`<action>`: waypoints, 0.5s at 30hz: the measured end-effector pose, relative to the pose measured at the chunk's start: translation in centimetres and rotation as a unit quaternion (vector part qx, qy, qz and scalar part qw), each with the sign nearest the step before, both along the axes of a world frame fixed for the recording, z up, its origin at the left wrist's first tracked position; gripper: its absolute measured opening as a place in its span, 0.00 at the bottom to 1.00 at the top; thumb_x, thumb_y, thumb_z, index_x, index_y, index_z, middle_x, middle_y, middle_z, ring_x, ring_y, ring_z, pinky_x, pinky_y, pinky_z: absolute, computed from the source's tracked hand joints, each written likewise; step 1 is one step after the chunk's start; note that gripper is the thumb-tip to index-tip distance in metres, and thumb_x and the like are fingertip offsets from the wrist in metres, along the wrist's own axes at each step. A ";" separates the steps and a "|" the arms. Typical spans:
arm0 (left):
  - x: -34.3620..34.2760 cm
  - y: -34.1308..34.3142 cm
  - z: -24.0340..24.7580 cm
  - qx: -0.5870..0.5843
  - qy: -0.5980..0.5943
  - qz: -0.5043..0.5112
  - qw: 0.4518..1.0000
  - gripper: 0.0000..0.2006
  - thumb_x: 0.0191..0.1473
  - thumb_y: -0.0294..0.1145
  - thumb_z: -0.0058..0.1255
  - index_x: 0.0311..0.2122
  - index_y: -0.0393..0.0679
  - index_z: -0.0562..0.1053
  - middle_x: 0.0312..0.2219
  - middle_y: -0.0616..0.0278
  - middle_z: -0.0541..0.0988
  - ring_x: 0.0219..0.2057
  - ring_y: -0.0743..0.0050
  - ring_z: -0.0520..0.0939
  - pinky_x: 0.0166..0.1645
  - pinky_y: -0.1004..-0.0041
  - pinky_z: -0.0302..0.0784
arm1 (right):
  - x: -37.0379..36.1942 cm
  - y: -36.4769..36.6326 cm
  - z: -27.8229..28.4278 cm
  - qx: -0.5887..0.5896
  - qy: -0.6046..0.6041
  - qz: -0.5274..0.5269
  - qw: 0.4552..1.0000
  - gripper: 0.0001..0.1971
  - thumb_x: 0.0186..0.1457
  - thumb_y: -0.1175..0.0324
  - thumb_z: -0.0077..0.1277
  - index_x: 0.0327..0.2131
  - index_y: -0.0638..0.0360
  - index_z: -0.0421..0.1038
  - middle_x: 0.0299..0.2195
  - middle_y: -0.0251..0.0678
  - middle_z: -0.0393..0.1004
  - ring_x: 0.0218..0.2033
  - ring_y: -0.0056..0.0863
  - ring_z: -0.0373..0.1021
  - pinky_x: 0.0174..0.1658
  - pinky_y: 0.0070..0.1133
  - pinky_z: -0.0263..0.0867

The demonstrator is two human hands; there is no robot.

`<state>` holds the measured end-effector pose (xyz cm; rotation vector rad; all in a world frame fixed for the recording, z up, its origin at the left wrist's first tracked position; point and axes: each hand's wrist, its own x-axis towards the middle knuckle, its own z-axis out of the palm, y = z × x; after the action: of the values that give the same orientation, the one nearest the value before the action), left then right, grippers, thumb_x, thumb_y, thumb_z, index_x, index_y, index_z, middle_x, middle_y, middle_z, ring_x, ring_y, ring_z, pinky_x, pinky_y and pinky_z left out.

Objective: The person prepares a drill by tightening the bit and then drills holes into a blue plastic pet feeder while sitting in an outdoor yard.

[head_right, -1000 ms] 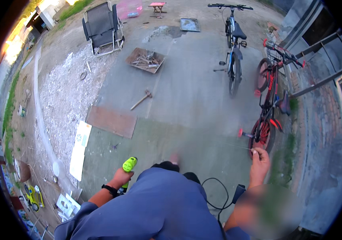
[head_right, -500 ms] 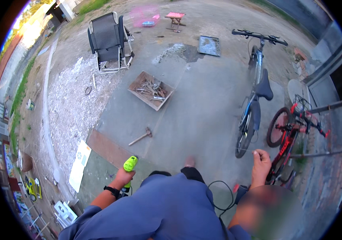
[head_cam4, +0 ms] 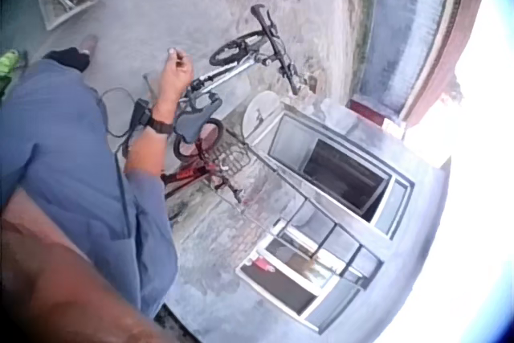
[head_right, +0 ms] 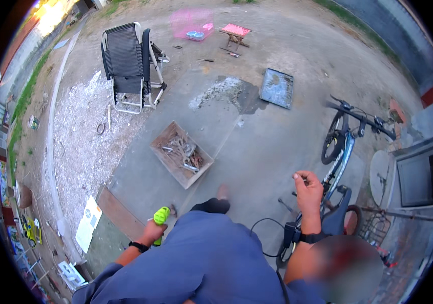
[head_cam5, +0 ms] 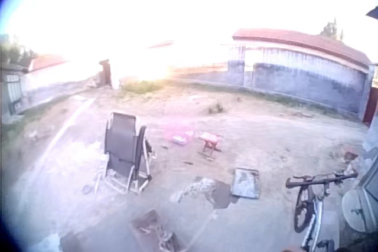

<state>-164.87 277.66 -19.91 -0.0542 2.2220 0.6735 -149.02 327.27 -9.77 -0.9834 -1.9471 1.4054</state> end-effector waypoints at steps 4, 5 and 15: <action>-9.5 9.7 3.7 -0.004 0.015 -0.011 1.000 0.13 0.45 0.37 0.54 0.33 0.37 0.75 0.23 0.51 0.80 0.27 0.54 0.83 0.36 0.63 0.77 | -8.2 6.5 0.9 -0.005 0.016 0.004 1.000 0.04 0.52 0.73 0.57 0.32 0.62 0.75 0.25 0.23 0.72 0.22 0.08 0.60 0.26 0.10 0.57; -11.6 10.7 2.9 0.009 0.040 -0.015 0.999 0.14 0.45 0.37 0.54 0.33 0.37 0.75 0.24 0.50 0.80 0.29 0.51 0.82 0.37 0.63 0.76 | -10.3 8.1 1.0 0.006 0.009 0.011 1.000 0.04 0.53 0.73 0.57 0.32 0.63 0.75 0.25 0.23 0.72 0.22 0.08 0.60 0.26 0.10 0.57; -29.0 23.5 -0.6 0.023 0.059 0.109 0.992 0.13 0.45 0.36 0.53 0.33 0.37 0.75 0.23 0.51 0.80 0.27 0.52 0.82 0.34 0.62 0.76 | -35.1 23.6 -1.0 -0.016 0.021 0.092 0.995 0.04 0.53 0.73 0.56 0.33 0.62 0.75 0.25 0.21 0.71 0.23 0.08 0.59 0.26 0.11 0.57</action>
<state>-193.83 301.20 -20.56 -0.2433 2.3350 0.8660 -184.15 350.86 -10.77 -0.7978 -2.0336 1.5485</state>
